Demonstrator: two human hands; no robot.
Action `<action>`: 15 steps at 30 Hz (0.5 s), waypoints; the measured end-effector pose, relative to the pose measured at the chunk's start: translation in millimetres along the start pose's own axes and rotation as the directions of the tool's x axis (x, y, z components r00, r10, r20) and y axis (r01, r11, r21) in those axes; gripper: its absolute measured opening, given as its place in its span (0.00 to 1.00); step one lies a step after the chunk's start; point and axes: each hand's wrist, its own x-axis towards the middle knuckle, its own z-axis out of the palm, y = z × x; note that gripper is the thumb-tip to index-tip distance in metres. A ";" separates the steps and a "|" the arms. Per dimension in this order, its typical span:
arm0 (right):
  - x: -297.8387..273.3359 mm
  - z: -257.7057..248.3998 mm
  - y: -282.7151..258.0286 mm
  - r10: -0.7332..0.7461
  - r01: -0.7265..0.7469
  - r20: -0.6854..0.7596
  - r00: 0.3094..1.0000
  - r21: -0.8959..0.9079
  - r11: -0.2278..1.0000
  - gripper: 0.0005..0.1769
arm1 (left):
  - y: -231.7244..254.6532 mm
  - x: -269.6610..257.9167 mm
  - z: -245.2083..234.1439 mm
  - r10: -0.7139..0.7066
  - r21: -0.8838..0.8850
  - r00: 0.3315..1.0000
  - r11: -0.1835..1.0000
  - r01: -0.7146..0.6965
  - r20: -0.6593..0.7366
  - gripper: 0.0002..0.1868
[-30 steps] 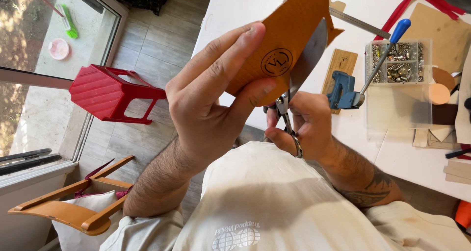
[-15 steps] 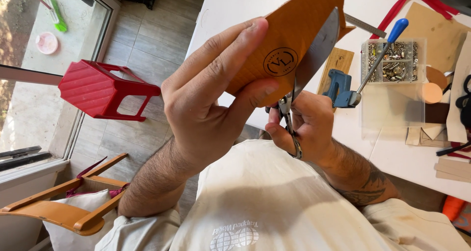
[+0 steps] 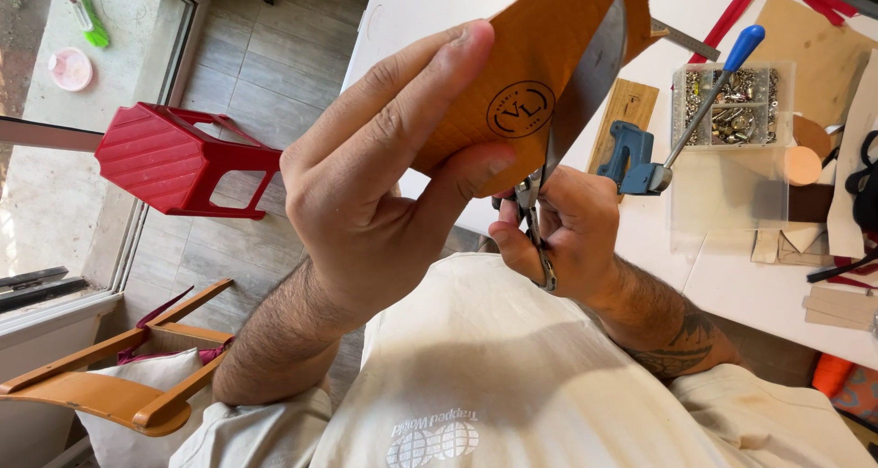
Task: The person is crafting a leather item, starting by checking a laser engraver, then cutting a leather piece to shape with scissors, applying glue, and attaching a leopard-print fabric strip.
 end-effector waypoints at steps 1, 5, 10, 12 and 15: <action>0.6 0.0 0.5 0.000 0.000 0.000 1.000 0.000 1.000 0.17 | -0.5 0.1 0.5 0.000 0.000 1.000 1.000 0.000 0.000 0.24; 4.8 -0.6 -2.6 0.020 -0.020 0.019 1.000 0.010 1.000 0.19 | -1.3 0.5 0.5 0.001 -0.001 1.000 1.000 -0.001 -0.004 0.25; 19.7 -5.2 -11.3 0.010 -0.020 0.064 0.998 0.160 0.987 0.24 | -0.6 -0.7 2.6 -0.017 -0.023 1.000 1.000 0.018 0.018 0.24; 23.2 -4.8 -11.3 -0.026 0.020 0.027 0.999 0.214 0.977 0.20 | 0.0 -0.9 3.8 -0.016 -0.007 1.000 1.000 0.016 0.008 0.24; 24.1 -5.0 -11.1 -0.038 0.033 0.015 0.999 0.214 0.976 0.23 | -1.2 -0.6 4.0 -0.008 -0.002 1.000 1.000 0.008 0.006 0.24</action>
